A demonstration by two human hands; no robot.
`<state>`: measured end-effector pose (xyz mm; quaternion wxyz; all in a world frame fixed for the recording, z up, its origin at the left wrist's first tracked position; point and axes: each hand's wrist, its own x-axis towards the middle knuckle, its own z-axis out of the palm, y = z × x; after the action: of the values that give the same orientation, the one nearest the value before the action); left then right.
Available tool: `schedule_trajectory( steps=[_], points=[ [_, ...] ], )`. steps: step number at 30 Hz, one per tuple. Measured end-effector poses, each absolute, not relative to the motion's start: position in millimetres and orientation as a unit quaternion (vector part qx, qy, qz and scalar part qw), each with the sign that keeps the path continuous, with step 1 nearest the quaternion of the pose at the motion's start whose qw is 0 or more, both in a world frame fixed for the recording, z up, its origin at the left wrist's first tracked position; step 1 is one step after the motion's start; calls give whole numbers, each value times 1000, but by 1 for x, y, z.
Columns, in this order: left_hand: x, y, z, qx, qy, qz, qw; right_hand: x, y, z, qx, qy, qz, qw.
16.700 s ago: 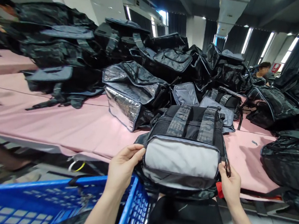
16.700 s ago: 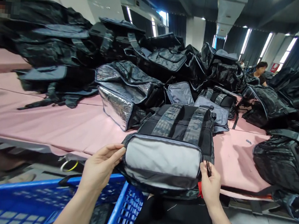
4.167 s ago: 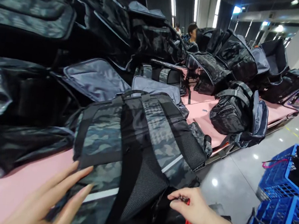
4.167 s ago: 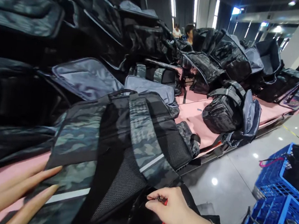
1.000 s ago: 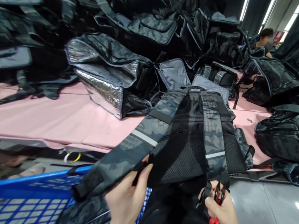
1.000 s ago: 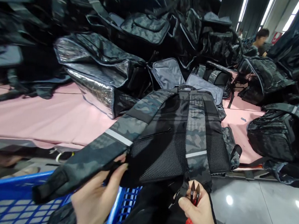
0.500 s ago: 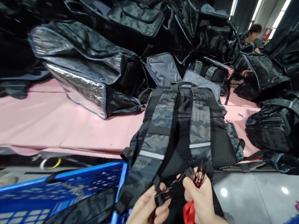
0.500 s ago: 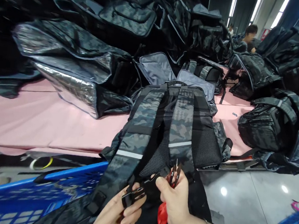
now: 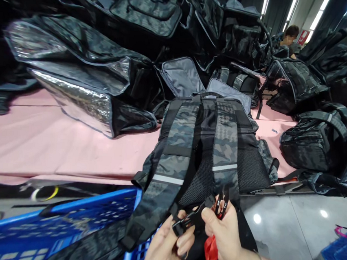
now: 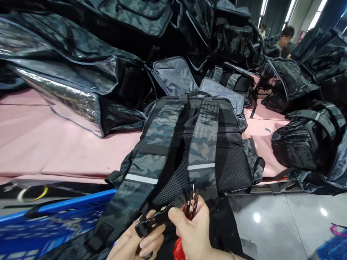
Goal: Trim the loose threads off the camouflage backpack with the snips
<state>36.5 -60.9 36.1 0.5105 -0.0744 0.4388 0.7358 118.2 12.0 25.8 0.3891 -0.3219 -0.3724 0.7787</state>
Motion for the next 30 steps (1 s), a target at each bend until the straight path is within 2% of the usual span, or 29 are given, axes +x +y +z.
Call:
schedule_trajectory(
  steps=[6, 11, 16, 19, 21, 25, 27, 30],
  points=[
    [45, -54, 38, -57, 482, 746, 457, 121, 12, 32, -314, -454, 721, 418],
    [55, -45, 45, -47, 476, 763, 434, 116, 2, 28, -319, -421, 752, 394],
    [51, -41, 47, -39, 480, 747, 458, 113, 9, 24, -312, -422, 761, 381],
    [45, -42, 49, -30, 479, 740, 472, 128, 18, 22, -332, -485, 717, 376],
    [43, -43, 50, -25, 483, 730, 482, 143, 19, 21, -334, -557, 685, 331],
    [41, -45, 47, -10, 484, 724, 492, 167, 13, 19, -250, -705, 639, 180],
    [40, -47, 43, 10, 489, 727, 482, 168, 9, 19, -246, -709, 643, 154],
    [40, -56, 33, 26, 502, 720, 479, 161, 10, 19, -275, -611, 727, 151]
  ],
)
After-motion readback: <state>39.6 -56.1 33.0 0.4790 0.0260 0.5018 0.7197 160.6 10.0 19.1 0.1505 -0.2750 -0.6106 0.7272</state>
